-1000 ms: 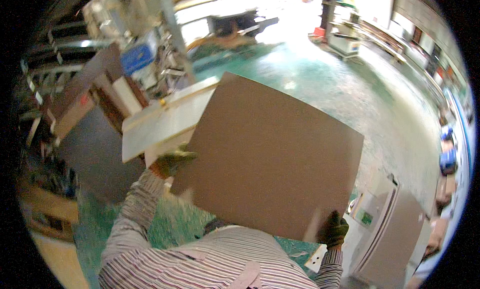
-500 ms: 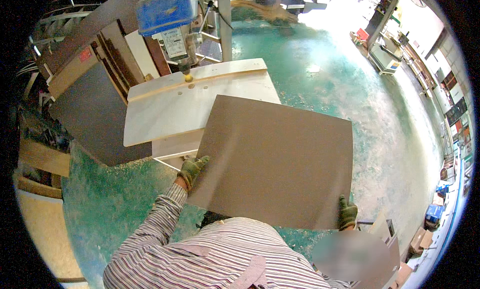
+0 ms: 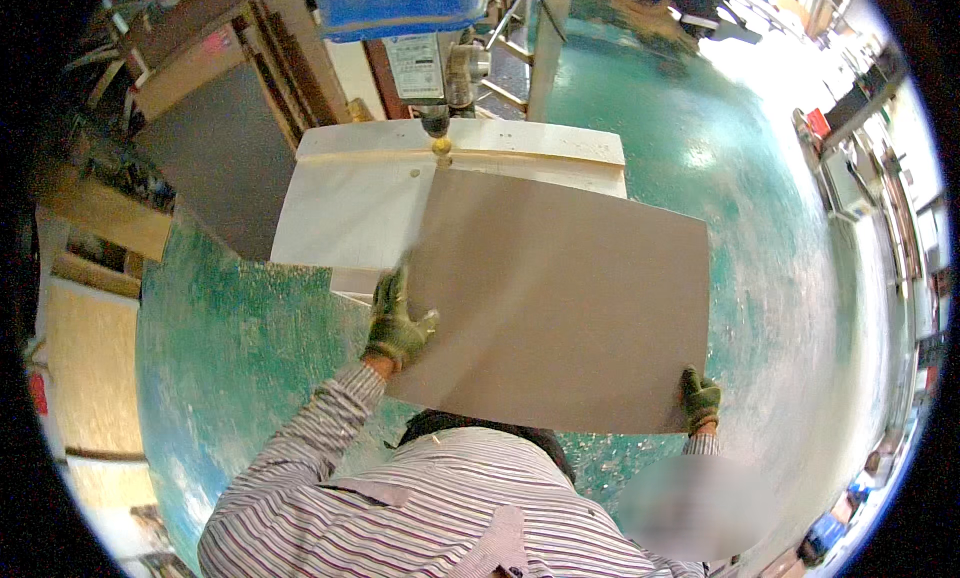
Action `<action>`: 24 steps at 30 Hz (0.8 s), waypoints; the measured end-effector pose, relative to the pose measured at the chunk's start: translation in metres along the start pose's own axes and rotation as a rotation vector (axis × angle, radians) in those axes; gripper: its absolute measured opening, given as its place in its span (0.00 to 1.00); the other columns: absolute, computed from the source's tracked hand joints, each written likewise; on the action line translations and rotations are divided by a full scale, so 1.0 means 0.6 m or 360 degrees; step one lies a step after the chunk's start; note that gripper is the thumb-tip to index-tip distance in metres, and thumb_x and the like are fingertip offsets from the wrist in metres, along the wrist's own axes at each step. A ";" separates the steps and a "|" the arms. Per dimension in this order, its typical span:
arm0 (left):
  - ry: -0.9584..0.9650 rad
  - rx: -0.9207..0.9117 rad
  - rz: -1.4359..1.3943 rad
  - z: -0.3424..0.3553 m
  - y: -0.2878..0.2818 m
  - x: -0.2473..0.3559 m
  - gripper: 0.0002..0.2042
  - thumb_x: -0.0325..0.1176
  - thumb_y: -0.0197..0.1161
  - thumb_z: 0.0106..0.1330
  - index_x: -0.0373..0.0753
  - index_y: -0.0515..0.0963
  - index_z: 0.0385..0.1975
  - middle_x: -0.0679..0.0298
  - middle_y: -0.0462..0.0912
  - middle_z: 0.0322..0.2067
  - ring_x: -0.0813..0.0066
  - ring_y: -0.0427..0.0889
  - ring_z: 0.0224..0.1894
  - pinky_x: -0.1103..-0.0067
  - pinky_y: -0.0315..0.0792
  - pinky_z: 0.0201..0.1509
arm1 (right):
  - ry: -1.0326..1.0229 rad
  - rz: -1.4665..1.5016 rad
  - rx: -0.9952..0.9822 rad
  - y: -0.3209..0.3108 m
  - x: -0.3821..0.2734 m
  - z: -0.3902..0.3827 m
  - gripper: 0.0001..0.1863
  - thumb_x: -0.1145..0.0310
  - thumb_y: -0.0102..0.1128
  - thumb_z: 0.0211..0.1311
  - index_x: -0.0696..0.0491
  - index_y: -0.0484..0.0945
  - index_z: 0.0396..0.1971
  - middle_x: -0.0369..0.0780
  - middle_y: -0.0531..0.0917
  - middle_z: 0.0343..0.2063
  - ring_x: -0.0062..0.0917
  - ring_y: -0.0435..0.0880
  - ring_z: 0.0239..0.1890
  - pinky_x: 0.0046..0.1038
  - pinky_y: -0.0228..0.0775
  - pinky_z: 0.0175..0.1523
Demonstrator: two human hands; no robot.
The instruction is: The person repeatedly picks up flat wood panels from a stack, places them under a drill press, and drills holes into them. After drilling, the person returns each panel to the stack and repeats the process with the next panel.
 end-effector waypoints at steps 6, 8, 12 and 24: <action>0.0299 -0.0014 0.0337 0.156 0.028 0.050 0.41 0.53 0.58 0.66 0.34 0.55 0.72 0.46 0.55 0.72 0.49 0.51 0.75 0.59 0.42 0.79 | -0.0106 0.0196 -0.0153 0.060 -0.035 0.126 0.30 0.43 0.66 0.62 0.60 0.82 0.22 0.33 0.78 0.19 0.19 0.69 0.23 0.30 0.62 0.26; 0.0284 0.0030 0.0461 0.183 0.042 0.046 0.39 0.54 0.55 0.68 0.33 0.57 0.71 0.46 0.56 0.72 0.49 0.51 0.75 0.59 0.42 0.79 | -0.0091 0.0093 -0.0199 0.069 -0.058 0.148 0.29 0.43 0.67 0.61 0.60 0.83 0.23 0.33 0.79 0.19 0.19 0.69 0.23 0.31 0.63 0.26; 0.0240 0.0127 0.0464 0.198 0.052 0.030 0.37 0.54 0.55 0.68 0.33 0.61 0.69 0.47 0.58 0.71 0.49 0.52 0.75 0.60 0.42 0.79 | -0.0162 0.0121 -0.0230 0.078 -0.095 0.176 0.32 0.42 0.67 0.60 0.63 0.83 0.23 0.40 0.80 0.18 0.22 0.72 0.22 0.35 0.65 0.27; 0.0235 0.0087 0.0383 0.217 0.030 0.016 0.38 0.53 0.59 0.66 0.31 0.62 0.68 0.46 0.59 0.71 0.48 0.54 0.74 0.60 0.45 0.78 | -0.0134 0.0229 -0.0359 0.092 -0.120 0.153 0.27 0.47 0.63 0.65 0.62 0.85 0.31 0.41 0.85 0.23 0.24 0.77 0.25 0.34 0.69 0.32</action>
Point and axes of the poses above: each hand's wrist, its own z-axis towards the middle knuckle, its own y-axis out of the palm, x = y × z, the point moved 4 cm from there along z, towards the middle knuckle
